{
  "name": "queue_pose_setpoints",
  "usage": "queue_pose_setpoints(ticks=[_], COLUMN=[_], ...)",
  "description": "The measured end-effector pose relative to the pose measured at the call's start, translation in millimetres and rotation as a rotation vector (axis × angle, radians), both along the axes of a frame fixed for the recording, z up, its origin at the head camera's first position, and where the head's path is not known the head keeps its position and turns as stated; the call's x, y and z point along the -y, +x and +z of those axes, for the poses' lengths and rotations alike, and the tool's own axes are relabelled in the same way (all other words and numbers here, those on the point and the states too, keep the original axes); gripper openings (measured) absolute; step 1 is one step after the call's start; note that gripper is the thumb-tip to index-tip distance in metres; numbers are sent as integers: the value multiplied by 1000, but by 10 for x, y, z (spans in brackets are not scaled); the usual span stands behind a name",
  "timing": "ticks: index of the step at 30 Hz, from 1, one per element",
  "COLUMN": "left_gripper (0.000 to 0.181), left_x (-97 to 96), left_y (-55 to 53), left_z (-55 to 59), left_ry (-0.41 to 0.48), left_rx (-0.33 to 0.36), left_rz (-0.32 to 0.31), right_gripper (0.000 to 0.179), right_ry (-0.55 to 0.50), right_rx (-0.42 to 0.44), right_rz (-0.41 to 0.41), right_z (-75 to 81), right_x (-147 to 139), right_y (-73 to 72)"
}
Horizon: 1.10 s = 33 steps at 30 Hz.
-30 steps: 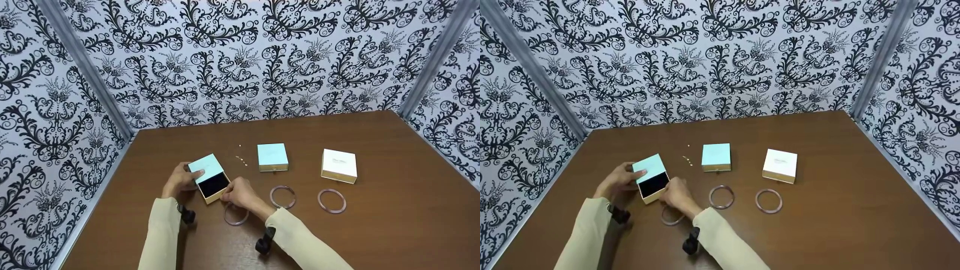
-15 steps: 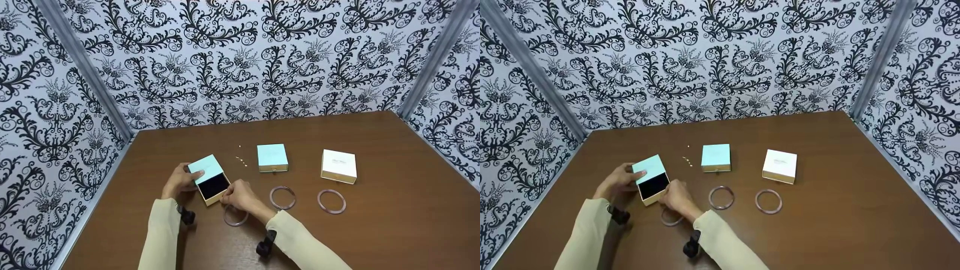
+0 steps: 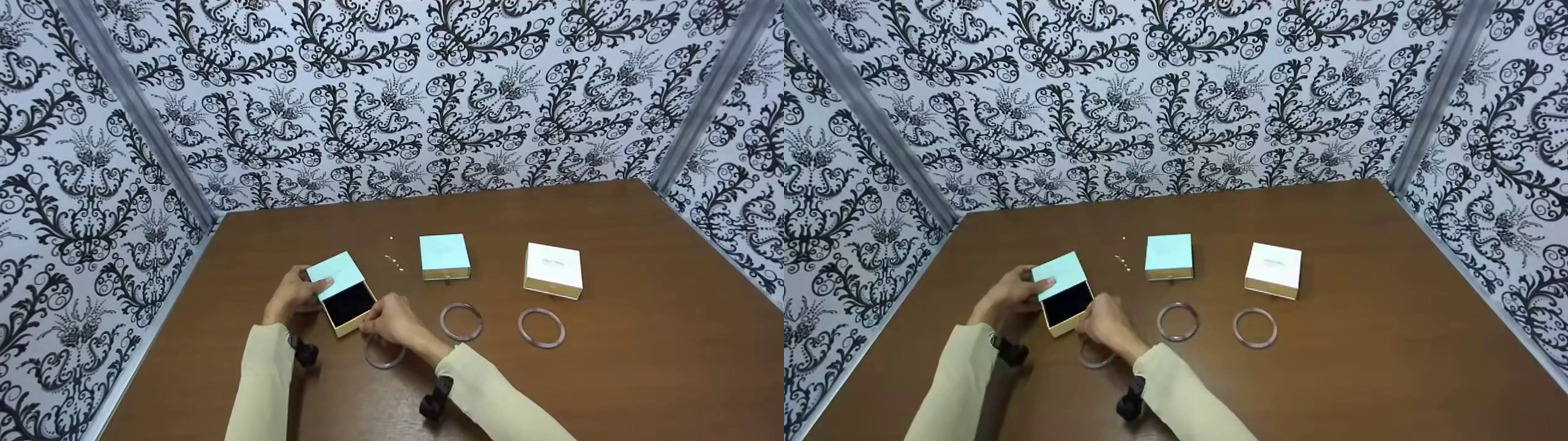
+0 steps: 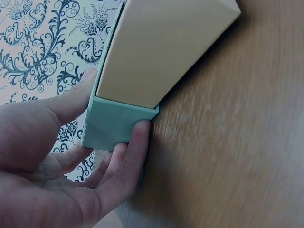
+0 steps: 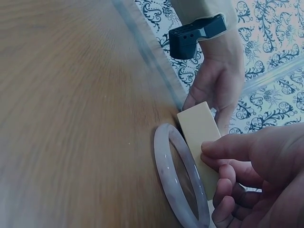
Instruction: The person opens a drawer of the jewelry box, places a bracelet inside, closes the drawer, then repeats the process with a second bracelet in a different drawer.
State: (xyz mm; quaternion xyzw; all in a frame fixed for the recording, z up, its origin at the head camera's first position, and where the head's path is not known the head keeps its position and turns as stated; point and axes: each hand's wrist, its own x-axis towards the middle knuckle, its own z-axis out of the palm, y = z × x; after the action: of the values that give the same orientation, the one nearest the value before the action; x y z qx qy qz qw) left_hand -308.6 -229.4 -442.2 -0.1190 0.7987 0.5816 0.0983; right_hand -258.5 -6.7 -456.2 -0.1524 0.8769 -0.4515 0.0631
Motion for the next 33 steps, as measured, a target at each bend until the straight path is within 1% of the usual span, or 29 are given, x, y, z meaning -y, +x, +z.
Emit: queue_pose_setpoints(ticks=[5,10,21,27,33], left_gripper=[73,74,80,78,76], left_x=[-10,-8,-10,-14,-3], left_y=[-7,-6,-21,-19,-34], left_z=[-10,-17,-16,-21,-8], left_ry=[12,3,-20,-25,-56], left_rx=[-5,9,19,25,24], left_rz=[9,11,2,-2,-6], right_gripper=[13,12,9,9,4], right_ry=[-23,-24,-9,-15,40], right_rx=[22,29,10,19,-41], right_rz=[-1,-6,9,0,-17], right_z=[-14,-28,-4,2,22], right_x=[0,-10,-101,-180,-249], right_y=[-1,13,9,8,-2])
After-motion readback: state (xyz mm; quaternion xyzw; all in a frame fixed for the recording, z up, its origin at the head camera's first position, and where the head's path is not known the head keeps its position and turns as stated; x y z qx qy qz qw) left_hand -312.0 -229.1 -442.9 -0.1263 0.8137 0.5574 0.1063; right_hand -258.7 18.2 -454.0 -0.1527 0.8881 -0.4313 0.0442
